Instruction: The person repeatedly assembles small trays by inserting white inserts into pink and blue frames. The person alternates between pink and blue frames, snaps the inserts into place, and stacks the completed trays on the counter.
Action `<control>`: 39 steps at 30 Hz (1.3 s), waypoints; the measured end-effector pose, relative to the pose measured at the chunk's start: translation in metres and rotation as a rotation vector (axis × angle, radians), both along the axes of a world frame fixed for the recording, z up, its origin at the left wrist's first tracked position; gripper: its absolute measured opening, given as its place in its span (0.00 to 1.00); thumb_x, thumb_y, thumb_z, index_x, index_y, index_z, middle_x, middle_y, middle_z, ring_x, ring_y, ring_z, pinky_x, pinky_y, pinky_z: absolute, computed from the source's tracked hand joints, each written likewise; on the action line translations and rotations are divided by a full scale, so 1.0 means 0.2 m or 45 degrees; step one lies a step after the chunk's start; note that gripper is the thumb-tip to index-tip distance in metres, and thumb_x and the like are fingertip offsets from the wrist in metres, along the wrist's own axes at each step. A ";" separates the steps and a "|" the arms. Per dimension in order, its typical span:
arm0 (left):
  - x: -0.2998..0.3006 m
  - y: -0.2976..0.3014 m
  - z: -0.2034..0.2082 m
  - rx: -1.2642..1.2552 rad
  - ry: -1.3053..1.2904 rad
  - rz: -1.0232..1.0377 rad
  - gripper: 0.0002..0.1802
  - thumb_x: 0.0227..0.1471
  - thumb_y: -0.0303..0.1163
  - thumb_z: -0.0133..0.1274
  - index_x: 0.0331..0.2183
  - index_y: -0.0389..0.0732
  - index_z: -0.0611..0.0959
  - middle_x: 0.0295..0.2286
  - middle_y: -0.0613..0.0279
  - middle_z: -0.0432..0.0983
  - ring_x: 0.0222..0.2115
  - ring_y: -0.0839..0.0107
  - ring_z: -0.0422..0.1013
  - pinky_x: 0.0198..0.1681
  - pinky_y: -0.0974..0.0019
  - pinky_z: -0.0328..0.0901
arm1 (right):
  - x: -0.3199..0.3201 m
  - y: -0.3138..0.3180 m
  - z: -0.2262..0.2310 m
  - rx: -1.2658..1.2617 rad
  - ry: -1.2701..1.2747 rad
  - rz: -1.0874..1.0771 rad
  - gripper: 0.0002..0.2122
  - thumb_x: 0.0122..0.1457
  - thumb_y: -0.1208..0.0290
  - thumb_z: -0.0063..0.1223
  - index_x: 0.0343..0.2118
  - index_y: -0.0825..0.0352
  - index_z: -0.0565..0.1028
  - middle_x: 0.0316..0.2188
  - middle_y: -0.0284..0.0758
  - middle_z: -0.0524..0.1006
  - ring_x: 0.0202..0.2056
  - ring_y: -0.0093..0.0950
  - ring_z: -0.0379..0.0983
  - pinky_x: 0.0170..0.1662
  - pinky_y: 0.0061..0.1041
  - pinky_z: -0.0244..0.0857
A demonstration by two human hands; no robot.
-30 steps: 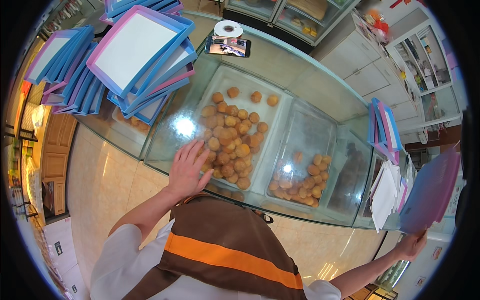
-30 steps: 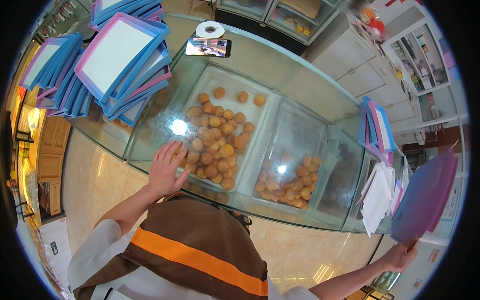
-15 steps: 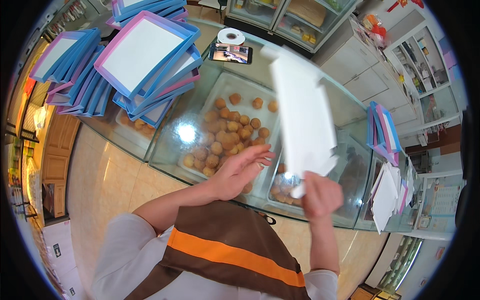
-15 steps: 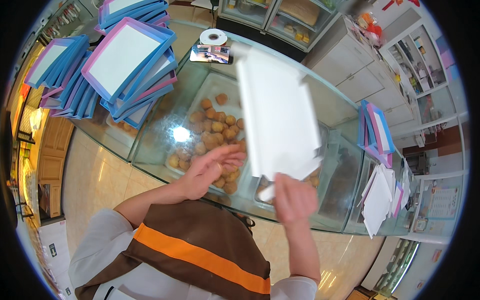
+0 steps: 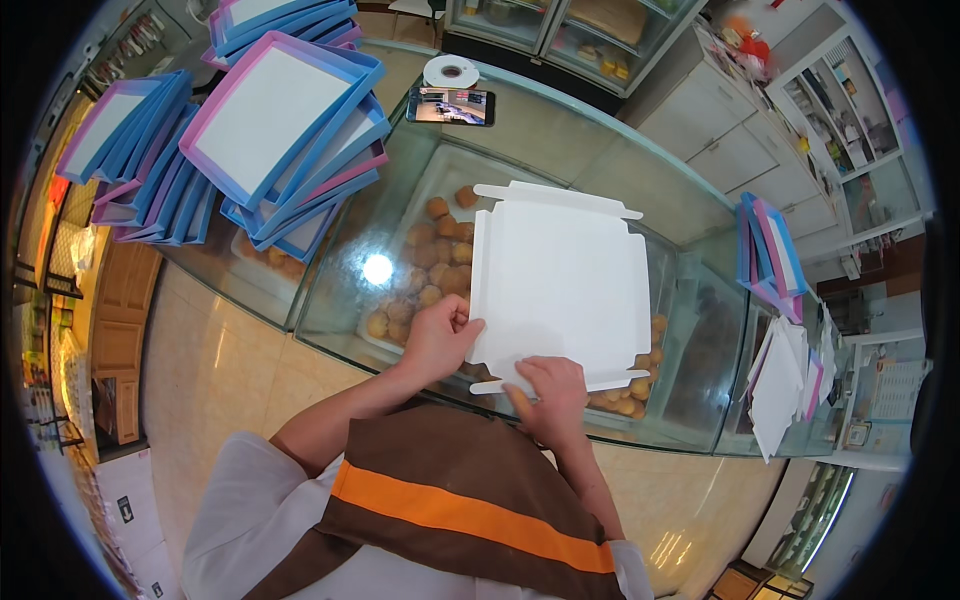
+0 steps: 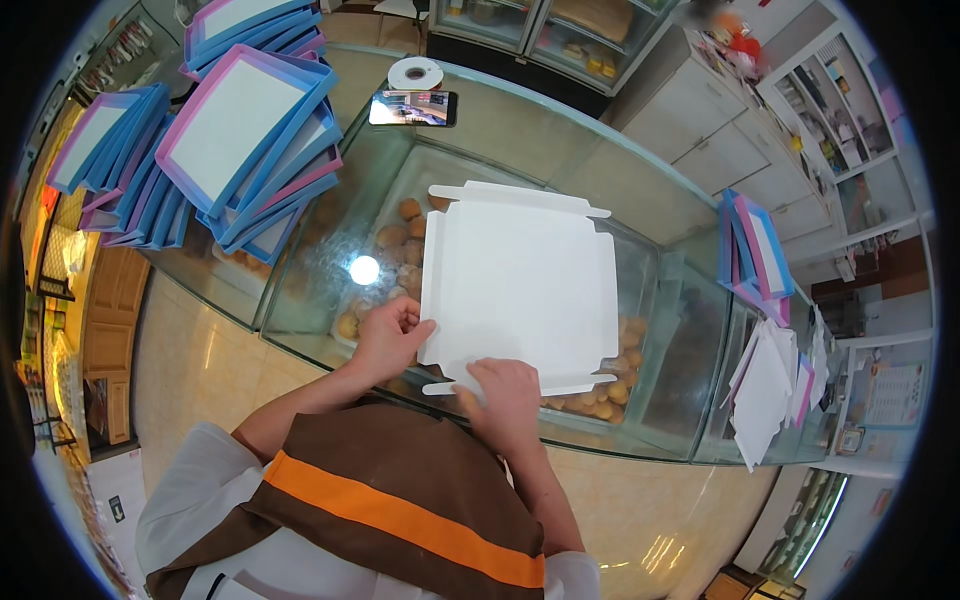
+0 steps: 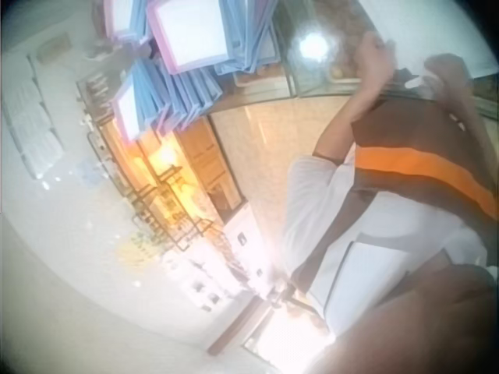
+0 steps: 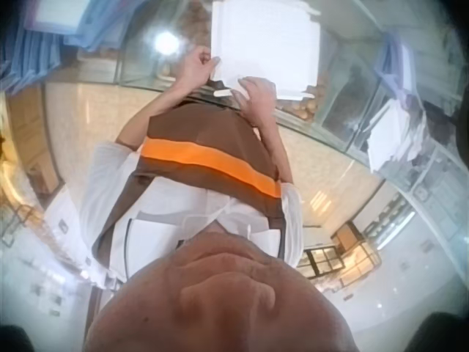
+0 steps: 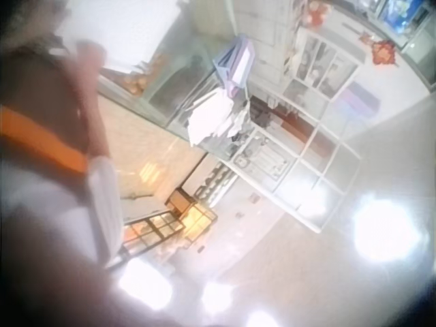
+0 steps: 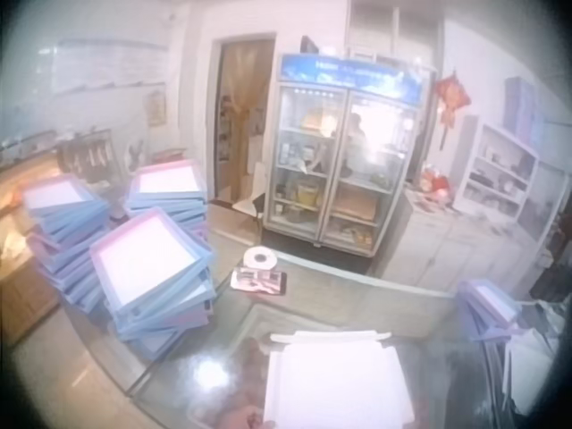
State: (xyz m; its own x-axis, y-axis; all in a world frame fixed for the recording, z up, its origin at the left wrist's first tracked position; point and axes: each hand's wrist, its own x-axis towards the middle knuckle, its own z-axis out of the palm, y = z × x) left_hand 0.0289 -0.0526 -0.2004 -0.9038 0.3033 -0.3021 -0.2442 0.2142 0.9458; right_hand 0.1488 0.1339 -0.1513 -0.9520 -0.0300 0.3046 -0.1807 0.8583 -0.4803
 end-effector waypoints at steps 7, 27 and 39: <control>0.05 0.02 0.24 -0.044 0.550 -0.257 0.11 0.51 0.27 0.61 0.28 0.36 0.74 0.44 0.51 0.79 0.31 0.55 0.77 0.34 0.59 0.70 | -0.06 -0.02 0.00 -0.694 -0.270 -0.322 0.14 0.57 0.71 0.67 0.45 0.70 0.80 0.41 0.40 0.82 0.41 0.32 0.80 0.47 0.32 0.73; 0.13 0.08 0.15 0.570 0.111 -0.434 0.14 0.57 0.27 0.63 0.43 0.35 0.78 0.47 0.51 0.80 0.40 0.75 0.79 0.44 0.68 0.73 | -0.12 -0.03 0.07 -1.324 -0.224 -0.438 0.07 0.62 0.78 0.62 0.40 0.76 0.82 0.32 0.35 0.84 0.35 0.19 0.80 0.41 0.20 0.74; 0.08 0.11 0.16 0.228 -0.076 -0.378 0.23 0.59 0.20 0.52 0.56 0.31 0.72 0.42 0.56 0.81 0.38 0.77 0.77 0.43 0.71 0.71 | -0.07 0.00 0.15 -0.883 -0.068 -0.681 0.08 0.66 0.76 0.49 0.33 0.74 0.79 0.23 0.30 0.77 0.28 0.16 0.68 0.32 0.20 0.65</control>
State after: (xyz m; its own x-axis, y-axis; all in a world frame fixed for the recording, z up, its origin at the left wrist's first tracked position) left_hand 0.0440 -0.0316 -0.1683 -0.7503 0.6034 -0.2701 -0.2522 0.1164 0.9607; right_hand 0.1347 0.1335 -0.1217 -0.7991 0.5997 0.0432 0.1997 0.3326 -0.9217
